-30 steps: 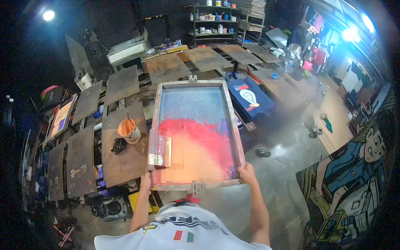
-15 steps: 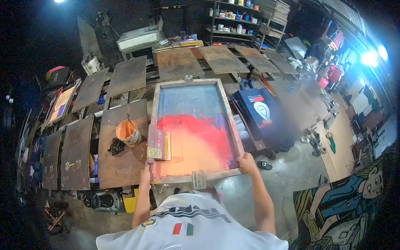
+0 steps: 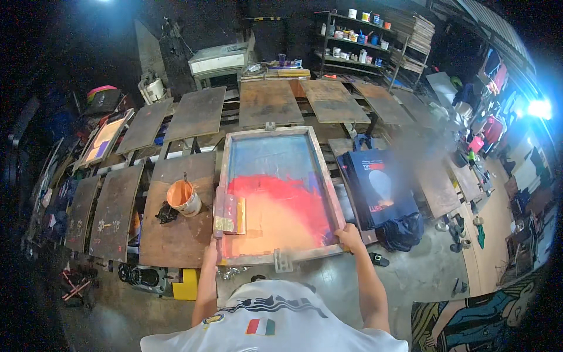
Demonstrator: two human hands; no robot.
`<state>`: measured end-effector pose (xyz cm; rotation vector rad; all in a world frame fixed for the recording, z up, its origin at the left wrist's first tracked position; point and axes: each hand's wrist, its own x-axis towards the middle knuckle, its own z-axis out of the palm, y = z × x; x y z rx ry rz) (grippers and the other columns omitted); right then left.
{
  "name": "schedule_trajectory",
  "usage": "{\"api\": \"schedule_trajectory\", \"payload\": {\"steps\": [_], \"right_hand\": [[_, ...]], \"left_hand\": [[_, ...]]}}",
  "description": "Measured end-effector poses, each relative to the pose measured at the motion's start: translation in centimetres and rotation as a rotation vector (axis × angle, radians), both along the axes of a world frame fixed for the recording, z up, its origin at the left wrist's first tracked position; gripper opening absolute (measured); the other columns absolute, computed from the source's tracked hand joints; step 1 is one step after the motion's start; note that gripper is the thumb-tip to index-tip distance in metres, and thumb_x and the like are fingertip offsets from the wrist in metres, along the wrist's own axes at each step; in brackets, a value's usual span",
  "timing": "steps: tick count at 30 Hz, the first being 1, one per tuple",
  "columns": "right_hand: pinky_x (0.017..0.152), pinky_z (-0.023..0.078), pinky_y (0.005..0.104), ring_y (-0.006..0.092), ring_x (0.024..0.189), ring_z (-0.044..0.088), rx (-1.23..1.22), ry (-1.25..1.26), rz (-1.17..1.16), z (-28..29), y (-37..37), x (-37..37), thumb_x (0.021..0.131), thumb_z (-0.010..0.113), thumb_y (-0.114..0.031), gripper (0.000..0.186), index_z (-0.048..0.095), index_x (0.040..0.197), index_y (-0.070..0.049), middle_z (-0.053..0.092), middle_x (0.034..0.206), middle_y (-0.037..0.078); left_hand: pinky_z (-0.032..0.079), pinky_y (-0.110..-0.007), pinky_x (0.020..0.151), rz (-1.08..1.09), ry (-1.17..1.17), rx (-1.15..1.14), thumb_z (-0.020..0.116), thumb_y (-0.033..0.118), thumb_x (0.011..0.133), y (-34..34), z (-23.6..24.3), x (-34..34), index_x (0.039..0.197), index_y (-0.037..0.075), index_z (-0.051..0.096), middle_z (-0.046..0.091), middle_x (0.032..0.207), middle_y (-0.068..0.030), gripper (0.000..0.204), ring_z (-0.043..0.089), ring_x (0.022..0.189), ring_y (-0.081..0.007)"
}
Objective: Applying ink to a printing screen and preparing garments for production.
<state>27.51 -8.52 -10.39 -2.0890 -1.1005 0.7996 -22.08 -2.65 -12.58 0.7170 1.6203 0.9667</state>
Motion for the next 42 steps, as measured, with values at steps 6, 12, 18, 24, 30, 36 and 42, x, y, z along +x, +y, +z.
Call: {"api": "schedule_trajectory", "payload": {"steps": [6,12,18,24,30,36,42], "right_hand": [[0.058,0.049,0.0412,0.0263,0.058,0.065,0.021,0.039,0.049,-0.6,1.1,1.1,0.069,0.071,-0.028,0.039,0.064,0.07,0.01,0.063,0.06,0.018],[0.055,0.047,0.0406,0.0244,0.055,0.062,0.061,-0.007,0.057,-1.2,1.4,1.8,0.069,0.07,-0.027,0.038,0.063,0.066,0.01,0.058,0.055,0.017],[0.053,0.046,0.0401,0.023,0.051,0.059,-0.009,0.098,0.084,2.0,1.5,0.8,0.071,0.072,-0.025,0.036,0.061,0.063,0.009,0.057,0.053,0.013],[0.059,0.051,0.0402,0.0261,0.061,0.065,-0.041,0.005,0.087,-1.0,0.6,2.1,0.072,0.071,-0.026,0.038,0.064,0.073,0.011,0.063,0.062,0.018],[0.063,0.051,0.0354,0.0208,0.07,0.064,-0.02,-0.01,0.086,-7.1,0.7,4.2,0.074,0.071,-0.02,0.041,0.065,0.1,0.01,0.066,0.077,0.011],[0.07,0.054,0.0376,0.0241,0.079,0.068,-0.009,0.006,0.103,-9.3,1.1,4.8,0.073,0.07,-0.019,0.043,0.065,0.101,0.013,0.07,0.086,0.017],[0.079,0.053,0.0393,0.0289,0.089,0.069,-0.012,0.099,0.098,-9.2,1.3,4.4,0.074,0.068,-0.022,0.044,0.066,0.104,0.01,0.071,0.094,0.022]], "left_hand": [[0.048,-0.037,0.081,0.009,0.023,0.044,0.054,0.055,0.093,0.7,-2.7,0.7,0.11,-0.013,0.065,0.066,0.102,-0.0166,0.071,0.061,0.095,-0.0243],[0.045,-0.039,0.094,-0.031,0.048,-0.107,0.053,0.057,0.095,1.0,-1.6,1.6,0.12,-0.006,0.064,0.066,0.118,-0.0166,0.069,0.06,0.109,-0.0255],[0.048,-0.036,0.077,0.033,-0.008,-0.01,0.054,0.064,0.092,0.2,-2.4,2.3,0.102,-0.01,0.067,0.066,0.094,-0.011,0.075,0.061,0.085,-0.0208],[0.046,-0.032,0.071,0.034,0.004,0.012,0.055,0.064,0.092,-0.9,-2.1,2.8,0.098,-0.006,0.069,0.064,0.089,-0.0047,0.072,0.057,0.078,-0.0158],[0.038,-0.03,0.06,0.019,0.037,-0.014,0.054,0.067,0.092,-1.4,-3.9,2.6,0.081,0.004,0.065,0.053,0.074,0.0014,0.065,0.047,0.067,-0.0119],[0.034,-0.033,0.054,0.014,0.048,0.024,0.048,0.066,0.095,-1.0,-6.3,3.2,0.07,0.005,0.058,0.048,0.065,0.001,0.066,0.043,0.061,-0.0131],[0.047,-0.034,0.087,-0.143,0.252,-0.103,0.043,0.055,0.101,-0.5,-7.4,2.7,0.116,-0.007,0.065,0.067,0.102,-0.011,0.067,0.06,0.096,-0.0207]]}}
